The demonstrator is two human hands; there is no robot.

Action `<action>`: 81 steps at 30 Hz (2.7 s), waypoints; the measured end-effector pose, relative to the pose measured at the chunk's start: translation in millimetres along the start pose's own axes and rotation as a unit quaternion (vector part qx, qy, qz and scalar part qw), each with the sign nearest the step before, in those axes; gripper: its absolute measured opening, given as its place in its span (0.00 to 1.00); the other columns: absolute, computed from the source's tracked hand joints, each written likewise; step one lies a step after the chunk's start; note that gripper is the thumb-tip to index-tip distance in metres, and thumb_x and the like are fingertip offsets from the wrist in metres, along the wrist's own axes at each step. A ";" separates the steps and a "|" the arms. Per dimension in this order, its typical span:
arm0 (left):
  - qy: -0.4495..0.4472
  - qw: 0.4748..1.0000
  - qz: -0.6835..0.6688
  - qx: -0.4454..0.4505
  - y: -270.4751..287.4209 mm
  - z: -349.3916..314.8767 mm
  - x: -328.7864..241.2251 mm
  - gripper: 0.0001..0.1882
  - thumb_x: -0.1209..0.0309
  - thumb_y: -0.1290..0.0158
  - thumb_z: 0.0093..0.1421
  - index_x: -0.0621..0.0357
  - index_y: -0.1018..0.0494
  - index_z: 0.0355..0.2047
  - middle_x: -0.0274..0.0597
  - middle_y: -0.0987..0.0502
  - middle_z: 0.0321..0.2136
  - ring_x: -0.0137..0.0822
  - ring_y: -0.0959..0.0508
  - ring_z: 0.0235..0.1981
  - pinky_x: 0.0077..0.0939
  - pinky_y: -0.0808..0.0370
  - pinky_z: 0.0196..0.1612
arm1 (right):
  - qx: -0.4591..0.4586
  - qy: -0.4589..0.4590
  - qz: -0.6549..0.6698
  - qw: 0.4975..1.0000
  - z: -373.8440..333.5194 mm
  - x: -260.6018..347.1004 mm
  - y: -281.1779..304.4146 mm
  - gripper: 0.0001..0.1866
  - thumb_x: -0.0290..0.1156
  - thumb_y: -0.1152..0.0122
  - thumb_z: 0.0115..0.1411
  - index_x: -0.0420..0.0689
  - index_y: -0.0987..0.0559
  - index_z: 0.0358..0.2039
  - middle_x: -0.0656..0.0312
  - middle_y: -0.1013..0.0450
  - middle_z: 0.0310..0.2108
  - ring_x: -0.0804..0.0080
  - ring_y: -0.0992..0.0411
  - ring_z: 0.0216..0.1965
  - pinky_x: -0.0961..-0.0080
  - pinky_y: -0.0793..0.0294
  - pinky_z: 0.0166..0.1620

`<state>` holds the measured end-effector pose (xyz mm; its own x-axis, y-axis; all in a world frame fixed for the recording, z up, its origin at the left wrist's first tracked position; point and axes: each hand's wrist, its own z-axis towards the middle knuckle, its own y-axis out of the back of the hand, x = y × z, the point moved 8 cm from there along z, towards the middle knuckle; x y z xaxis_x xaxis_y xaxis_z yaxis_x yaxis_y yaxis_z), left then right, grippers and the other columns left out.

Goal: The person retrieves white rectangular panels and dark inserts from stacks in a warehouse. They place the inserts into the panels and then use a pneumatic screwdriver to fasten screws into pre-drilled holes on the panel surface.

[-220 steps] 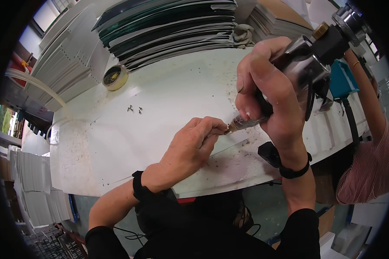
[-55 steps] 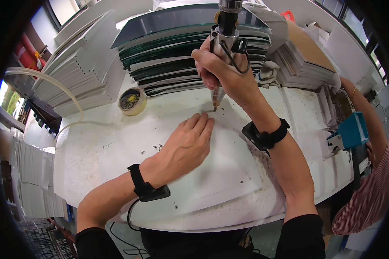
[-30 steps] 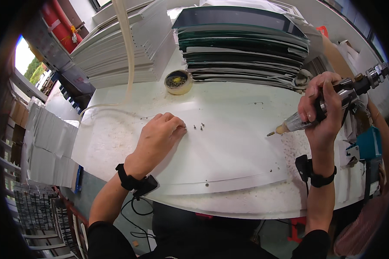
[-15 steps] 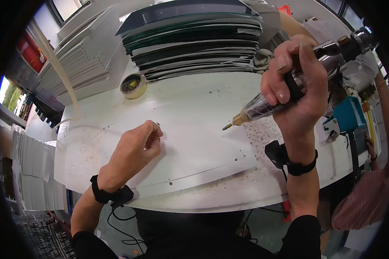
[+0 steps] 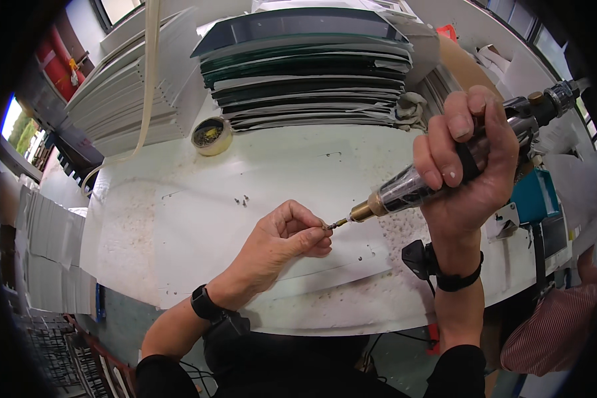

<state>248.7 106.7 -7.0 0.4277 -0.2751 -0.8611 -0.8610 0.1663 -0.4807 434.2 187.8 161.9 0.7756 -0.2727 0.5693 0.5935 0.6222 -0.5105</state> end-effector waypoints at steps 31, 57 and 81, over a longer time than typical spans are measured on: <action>0.007 1.000 -0.011 0.006 -1.8 8.2 9.3 0.12 0.75 0.41 0.67 0.58 0.32 0.46 0.43 0.19 0.42 0.35 0.16 0.44 0.34 0.16 0.53 | 0.006 -0.011 -0.028 1.000 0.3 -4.3 3.8 0.14 0.42 0.55 0.75 0.44 0.33 0.39 0.63 0.33 0.31 0.82 0.41 0.14 0.80 0.35 0.18; -0.190 0.845 0.495 0.068 -66.0 19.4 5.1 0.11 0.80 0.45 0.64 0.57 0.26 0.46 0.41 0.21 0.40 0.39 0.25 0.39 0.32 0.26 0.43 | 0.024 -0.112 -0.308 0.944 -27.4 -6.5 -18.5 0.17 0.38 0.44 0.70 0.38 0.34 0.33 0.57 0.35 0.21 0.79 0.39 0.09 0.80 0.38 0.13; -0.207 0.826 0.522 0.049 -62.2 19.1 8.2 0.20 0.85 0.56 0.61 0.62 0.32 0.54 0.58 0.22 0.36 0.60 0.23 0.39 0.52 0.28 0.42 | 0.087 -0.161 -0.268 0.946 -50.1 -32.2 -12.4 0.21 0.44 0.33 0.64 0.45 0.35 0.32 0.57 0.32 0.20 0.81 0.39 0.12 0.82 0.39 0.14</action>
<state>310.9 112.2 12.6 -0.4596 0.4109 -0.7873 -0.8022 0.1884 0.5666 412.7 152.1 117.6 0.2512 -0.3627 0.8974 0.8161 0.5778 0.0051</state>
